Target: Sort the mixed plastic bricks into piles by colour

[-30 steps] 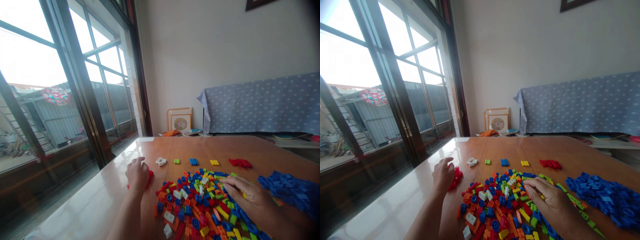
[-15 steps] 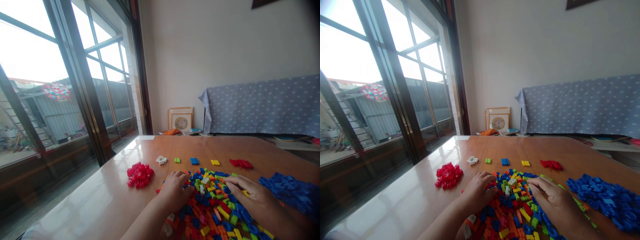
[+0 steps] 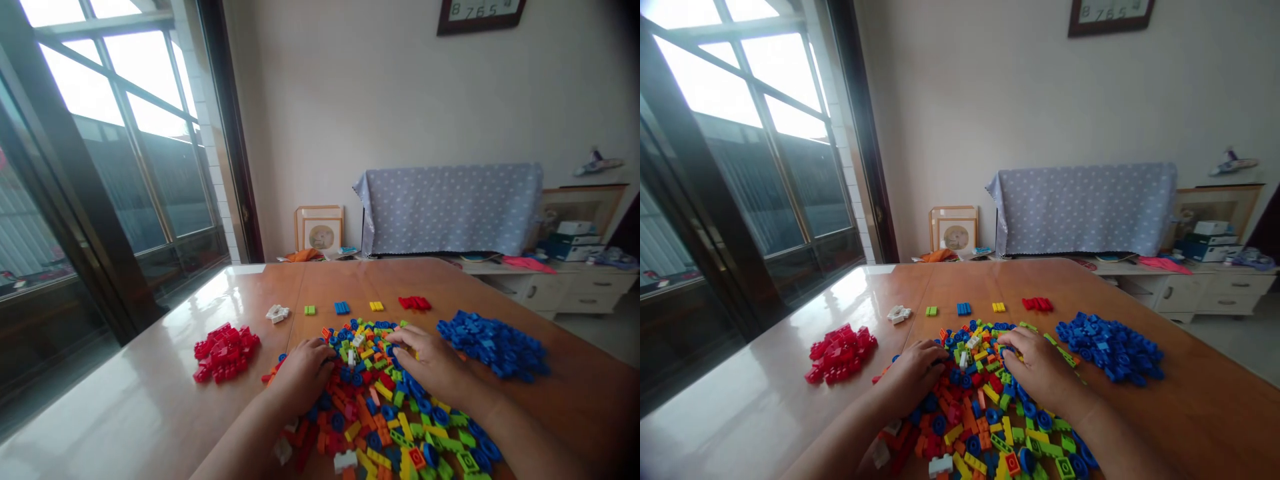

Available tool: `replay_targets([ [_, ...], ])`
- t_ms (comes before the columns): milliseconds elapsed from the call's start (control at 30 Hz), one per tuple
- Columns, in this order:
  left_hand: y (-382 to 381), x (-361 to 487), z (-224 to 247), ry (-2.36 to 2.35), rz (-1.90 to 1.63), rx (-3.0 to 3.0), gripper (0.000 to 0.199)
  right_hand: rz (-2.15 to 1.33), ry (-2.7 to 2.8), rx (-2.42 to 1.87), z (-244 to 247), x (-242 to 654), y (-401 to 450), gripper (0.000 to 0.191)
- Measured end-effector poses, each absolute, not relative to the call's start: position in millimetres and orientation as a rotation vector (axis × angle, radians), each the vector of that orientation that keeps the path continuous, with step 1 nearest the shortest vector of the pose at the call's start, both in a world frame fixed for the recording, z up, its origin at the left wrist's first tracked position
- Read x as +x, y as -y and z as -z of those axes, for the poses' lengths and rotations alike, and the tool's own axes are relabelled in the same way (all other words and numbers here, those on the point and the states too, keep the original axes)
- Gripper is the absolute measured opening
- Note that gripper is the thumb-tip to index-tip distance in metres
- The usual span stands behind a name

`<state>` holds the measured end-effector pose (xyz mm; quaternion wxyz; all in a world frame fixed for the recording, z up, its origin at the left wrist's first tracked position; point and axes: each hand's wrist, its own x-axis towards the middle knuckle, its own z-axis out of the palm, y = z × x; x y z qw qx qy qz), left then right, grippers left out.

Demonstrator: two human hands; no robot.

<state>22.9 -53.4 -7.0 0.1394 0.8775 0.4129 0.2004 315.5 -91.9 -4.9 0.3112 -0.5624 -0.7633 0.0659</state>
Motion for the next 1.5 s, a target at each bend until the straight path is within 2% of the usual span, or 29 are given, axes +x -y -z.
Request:
replay_targets([
  [200, 48, 24, 11, -1.192, -0.622, 2.519, 0.026, -0.254, 2.289, -1.428, 4, 311, 101, 0.035],
  [600, 47, 25, 5, -1.238, -0.637, 2.427, 0.028, -0.301, 2.063, -1.469, 23, 326, 79, 0.029],
  [1100, 42, 24, 13, -1.215, -0.721, 2.401, 0.029, -0.861, 1.470, -1.373, 16, 324, 75, 0.040],
  [1300, 34, 24, 18, -1.204, -0.712, 2.406, 0.029, -1.078, 0.989, -1.131, 4, 341, 70, 0.037],
  [1400, 30, 23, 22, -1.215, -0.712, 2.411, 0.029, -0.979, 0.915, -1.101, -1, 366, 65, 0.030],
  [1500, 29, 22, 25, -1.217, -0.710, 2.415, 0.030, -0.655, 0.960, -1.250, -4, 397, 63, 0.030],
])
